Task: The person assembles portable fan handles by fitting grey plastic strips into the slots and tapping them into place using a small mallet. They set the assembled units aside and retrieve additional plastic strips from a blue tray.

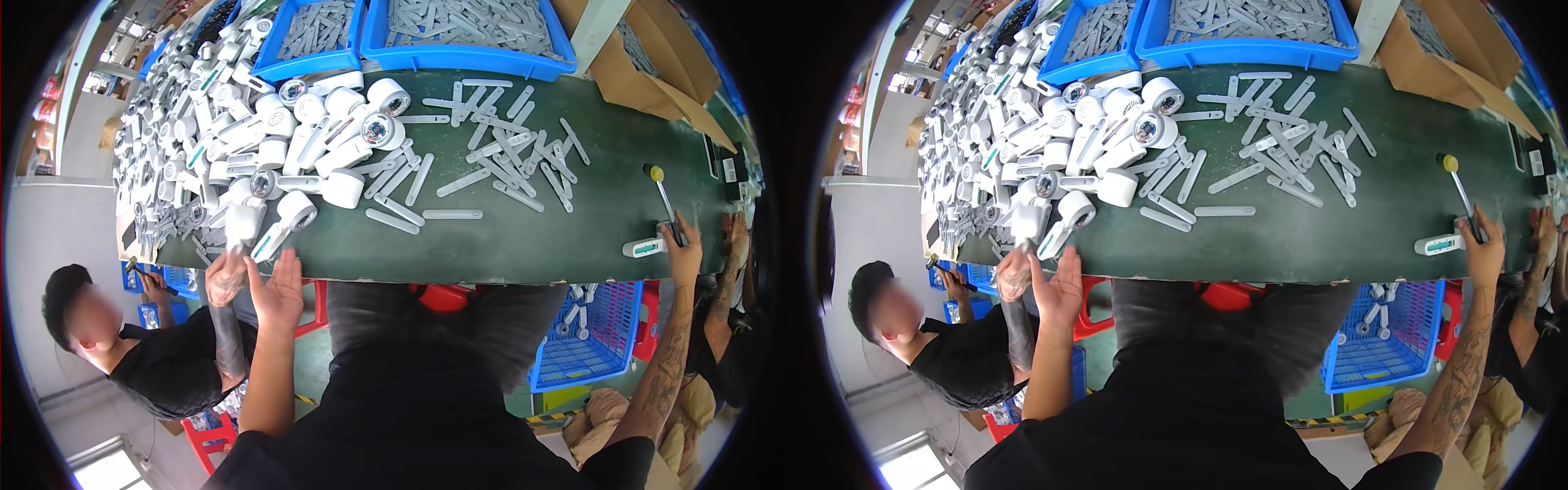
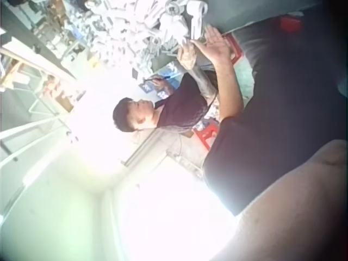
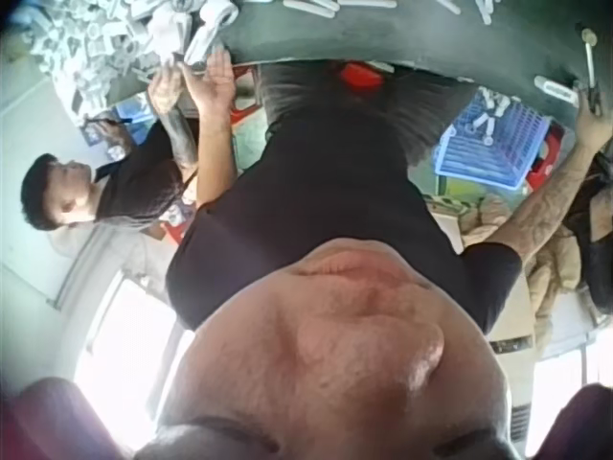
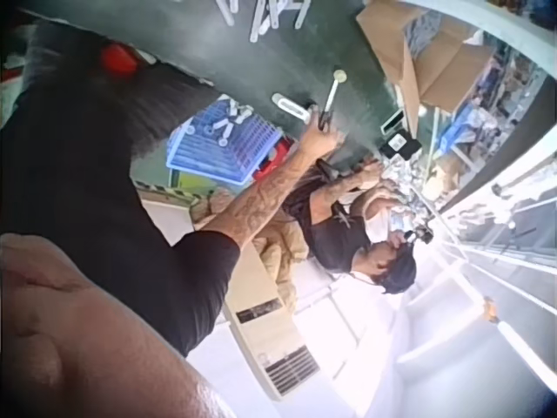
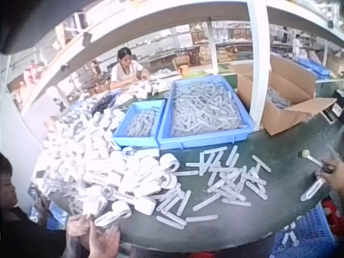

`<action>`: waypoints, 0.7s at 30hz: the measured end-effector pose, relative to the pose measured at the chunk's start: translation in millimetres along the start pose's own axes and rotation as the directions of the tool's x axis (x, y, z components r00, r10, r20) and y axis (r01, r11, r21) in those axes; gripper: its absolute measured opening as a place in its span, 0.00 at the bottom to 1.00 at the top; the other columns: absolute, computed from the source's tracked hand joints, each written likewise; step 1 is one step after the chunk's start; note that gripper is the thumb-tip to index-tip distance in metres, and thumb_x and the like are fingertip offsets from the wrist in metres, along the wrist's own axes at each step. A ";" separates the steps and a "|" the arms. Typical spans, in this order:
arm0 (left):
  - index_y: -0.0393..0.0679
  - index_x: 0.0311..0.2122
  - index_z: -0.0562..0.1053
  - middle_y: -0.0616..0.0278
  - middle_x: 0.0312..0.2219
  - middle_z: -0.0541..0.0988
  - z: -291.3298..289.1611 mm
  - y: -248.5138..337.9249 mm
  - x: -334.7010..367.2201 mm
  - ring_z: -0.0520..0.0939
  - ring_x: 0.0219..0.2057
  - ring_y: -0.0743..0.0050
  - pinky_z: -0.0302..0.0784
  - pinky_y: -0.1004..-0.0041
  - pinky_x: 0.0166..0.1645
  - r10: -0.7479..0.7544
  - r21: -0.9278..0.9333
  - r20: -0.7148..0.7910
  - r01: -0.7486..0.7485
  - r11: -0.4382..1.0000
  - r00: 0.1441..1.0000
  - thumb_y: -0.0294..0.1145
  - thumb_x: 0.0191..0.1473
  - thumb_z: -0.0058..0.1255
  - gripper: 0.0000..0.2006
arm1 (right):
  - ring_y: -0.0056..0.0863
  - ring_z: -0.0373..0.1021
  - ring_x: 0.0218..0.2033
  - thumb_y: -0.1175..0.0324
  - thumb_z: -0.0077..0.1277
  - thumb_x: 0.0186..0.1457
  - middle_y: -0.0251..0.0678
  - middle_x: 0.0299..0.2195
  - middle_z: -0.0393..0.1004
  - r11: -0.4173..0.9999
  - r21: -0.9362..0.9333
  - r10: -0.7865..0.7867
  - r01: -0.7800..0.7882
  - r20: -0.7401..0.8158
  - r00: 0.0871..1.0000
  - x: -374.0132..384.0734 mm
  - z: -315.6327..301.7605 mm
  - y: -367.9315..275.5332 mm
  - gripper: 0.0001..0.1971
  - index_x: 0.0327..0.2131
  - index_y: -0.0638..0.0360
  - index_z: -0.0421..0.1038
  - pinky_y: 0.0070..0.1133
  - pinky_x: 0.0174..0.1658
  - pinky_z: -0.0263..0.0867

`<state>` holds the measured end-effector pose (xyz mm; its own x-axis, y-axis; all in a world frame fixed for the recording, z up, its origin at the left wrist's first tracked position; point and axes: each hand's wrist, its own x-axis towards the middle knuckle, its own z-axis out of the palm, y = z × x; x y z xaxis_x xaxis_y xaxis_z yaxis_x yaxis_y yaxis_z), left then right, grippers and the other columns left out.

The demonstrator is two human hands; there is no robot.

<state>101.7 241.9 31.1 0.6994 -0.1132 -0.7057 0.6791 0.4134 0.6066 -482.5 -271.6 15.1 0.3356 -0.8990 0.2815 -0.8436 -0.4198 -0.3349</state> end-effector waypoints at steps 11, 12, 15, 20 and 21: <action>0.43 0.37 0.83 0.60 0.34 0.85 150.8 -89.8 6.6 0.84 0.38 0.55 0.79 0.60 0.38 0.036 0.114 0.993 -0.877 -0.466 0.110 0.33 0.53 0.67 0.08 | 0.40 0.77 0.35 0.56 0.77 0.49 0.44 0.35 0.78 0.970 0.190 0.150 -0.153 0.031 0.988 -74.5 33.7 -195.6 0.25 0.42 0.66 0.83 0.32 0.42 0.73; 0.43 0.37 0.83 0.60 0.34 0.85 161.7 -100.0 16.9 0.84 0.38 0.55 0.79 0.60 0.38 0.032 0.101 0.995 -0.881 -0.463 0.097 0.33 0.53 0.67 0.08 | 0.41 0.77 0.35 0.55 0.77 0.48 0.44 0.34 0.78 0.969 0.206 0.135 -0.133 0.007 0.991 -81.0 37.1 -211.0 0.25 0.42 0.66 0.83 0.32 0.42 0.73; 0.47 0.35 0.84 0.59 0.34 0.85 182.8 -119.9 31.2 0.83 0.40 0.51 0.77 0.55 0.45 -0.024 0.068 0.993 -0.717 -0.693 0.117 0.36 0.54 0.68 0.07 | 0.41 0.78 0.35 0.54 0.78 0.46 0.42 0.35 0.78 0.961 0.235 0.156 -0.146 -0.025 0.987 -99.3 42.0 -249.6 0.25 0.41 0.63 0.83 0.33 0.40 0.74; 0.48 0.34 0.82 0.61 0.33 0.85 188.2 -125.7 14.1 0.82 0.43 0.53 0.71 0.51 0.48 -0.012 0.123 0.988 -0.835 -0.536 0.153 0.35 0.55 0.67 0.05 | 0.41 0.79 0.36 0.50 0.76 0.47 0.38 0.35 0.77 0.946 0.270 0.189 -0.181 -0.003 0.982 -107.7 50.1 -291.1 0.24 0.41 0.57 0.84 0.34 0.39 0.75; 0.49 0.35 0.81 0.61 0.32 0.85 187.4 -128.5 6.8 0.82 0.41 0.54 0.71 0.52 0.48 0.001 0.066 0.997 -0.905 -0.420 0.072 0.33 0.56 0.66 0.04 | 0.41 0.79 0.37 0.47 0.75 0.48 0.38 0.36 0.78 0.946 0.236 0.216 -0.222 0.050 0.975 -107.0 49.2 -299.4 0.25 0.42 0.55 0.84 0.34 0.39 0.76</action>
<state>61.0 18.7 17.0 0.2733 -0.9090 0.3145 -0.9035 -0.1304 0.4083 -245.2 -55.9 41.0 0.1656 -0.9736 0.1571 -0.7735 -0.2270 -0.5917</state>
